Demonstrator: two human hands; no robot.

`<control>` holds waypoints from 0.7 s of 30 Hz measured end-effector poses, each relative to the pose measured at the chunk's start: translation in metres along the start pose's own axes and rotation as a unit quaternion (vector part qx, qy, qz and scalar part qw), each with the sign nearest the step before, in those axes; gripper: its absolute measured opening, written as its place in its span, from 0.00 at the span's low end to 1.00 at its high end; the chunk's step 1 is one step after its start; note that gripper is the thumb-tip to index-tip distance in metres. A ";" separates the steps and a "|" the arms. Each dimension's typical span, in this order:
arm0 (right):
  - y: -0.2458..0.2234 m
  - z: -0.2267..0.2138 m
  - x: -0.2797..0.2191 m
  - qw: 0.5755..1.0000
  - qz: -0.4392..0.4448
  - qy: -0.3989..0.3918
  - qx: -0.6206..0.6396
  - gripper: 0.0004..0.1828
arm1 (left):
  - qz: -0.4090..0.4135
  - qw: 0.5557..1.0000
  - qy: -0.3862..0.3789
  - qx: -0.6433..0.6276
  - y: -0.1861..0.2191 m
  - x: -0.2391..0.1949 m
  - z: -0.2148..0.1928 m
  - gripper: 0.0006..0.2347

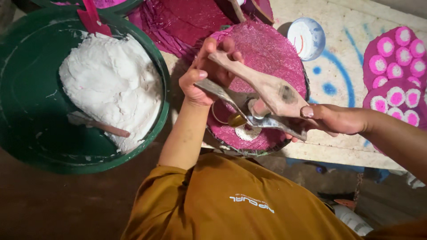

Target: The person molds decorative white and pink cakes using a handheld wooden press, alternating between dipping the press into bowls of material and pressing it onto a workstation.

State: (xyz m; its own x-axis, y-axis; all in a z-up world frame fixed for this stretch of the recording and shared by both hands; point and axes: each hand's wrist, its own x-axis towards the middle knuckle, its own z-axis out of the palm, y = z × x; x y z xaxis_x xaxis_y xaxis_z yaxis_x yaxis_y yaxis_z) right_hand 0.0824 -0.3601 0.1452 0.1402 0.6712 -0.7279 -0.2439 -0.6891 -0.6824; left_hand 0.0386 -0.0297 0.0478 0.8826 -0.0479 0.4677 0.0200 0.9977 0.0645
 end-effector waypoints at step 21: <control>-0.056 0.055 0.039 0.970 0.115 0.153 -0.150 0.49 | 0.093 0.992 -0.055 -0.065 0.002 -0.022 -0.056 0.14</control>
State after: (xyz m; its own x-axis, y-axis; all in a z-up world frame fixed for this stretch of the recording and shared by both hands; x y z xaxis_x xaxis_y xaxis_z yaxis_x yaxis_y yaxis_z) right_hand 0.0489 -0.2804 0.1587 0.4054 0.4092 -0.8174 -0.0185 -0.8904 -0.4549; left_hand 0.0454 -0.0235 -0.0123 0.8200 0.1408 0.5547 -0.0726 0.9870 -0.1431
